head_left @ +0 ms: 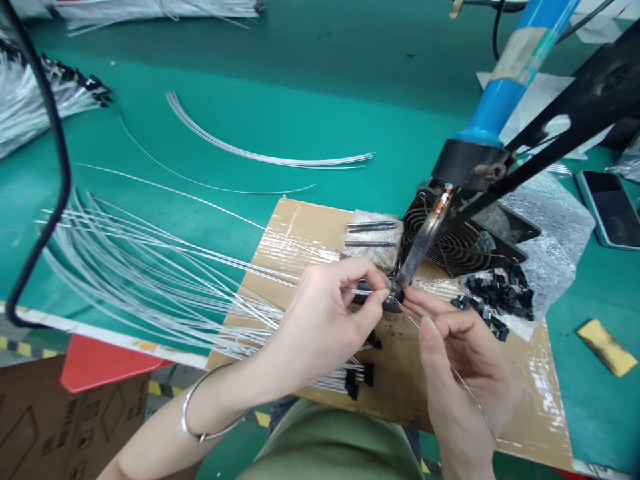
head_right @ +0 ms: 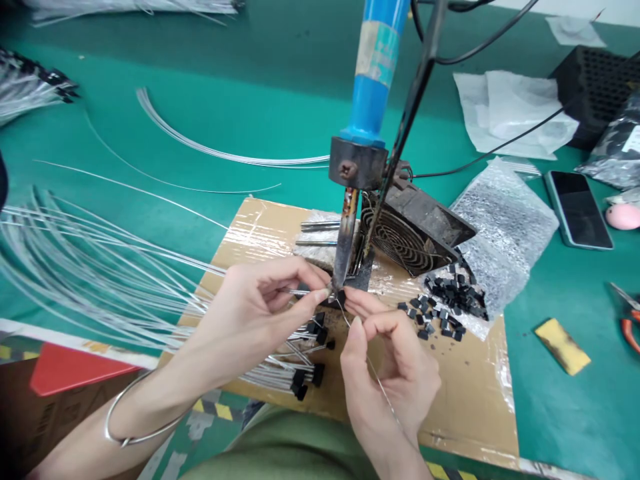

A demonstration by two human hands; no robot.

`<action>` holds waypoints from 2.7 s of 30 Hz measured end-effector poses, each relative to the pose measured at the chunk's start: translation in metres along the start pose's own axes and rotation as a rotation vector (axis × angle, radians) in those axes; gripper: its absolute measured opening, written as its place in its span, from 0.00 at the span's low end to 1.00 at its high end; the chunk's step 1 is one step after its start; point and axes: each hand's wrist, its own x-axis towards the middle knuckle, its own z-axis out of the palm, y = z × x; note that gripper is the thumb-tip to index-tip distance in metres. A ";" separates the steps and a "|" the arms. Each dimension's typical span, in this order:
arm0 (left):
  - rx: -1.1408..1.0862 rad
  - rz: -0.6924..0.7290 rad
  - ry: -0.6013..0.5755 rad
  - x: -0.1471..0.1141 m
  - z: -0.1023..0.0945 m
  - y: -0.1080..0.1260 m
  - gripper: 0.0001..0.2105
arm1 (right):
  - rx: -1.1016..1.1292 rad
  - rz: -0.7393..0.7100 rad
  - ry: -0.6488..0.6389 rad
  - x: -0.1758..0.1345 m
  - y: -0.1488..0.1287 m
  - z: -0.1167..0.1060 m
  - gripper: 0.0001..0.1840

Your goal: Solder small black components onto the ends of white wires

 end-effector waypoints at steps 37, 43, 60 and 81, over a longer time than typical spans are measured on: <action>0.002 -0.029 -0.025 -0.002 0.000 0.001 0.07 | -0.036 -0.021 0.020 -0.001 0.000 0.002 0.09; -0.006 -0.043 -0.027 -0.002 0.000 0.001 0.07 | -0.057 -0.026 0.034 -0.001 0.000 0.002 0.09; 0.018 0.002 -0.009 -0.001 0.000 0.000 0.05 | -0.104 -0.003 0.064 -0.003 -0.004 0.005 0.11; 0.013 -0.050 -0.023 -0.003 0.000 -0.001 0.06 | -0.184 -0.056 0.065 -0.004 0.000 0.004 0.09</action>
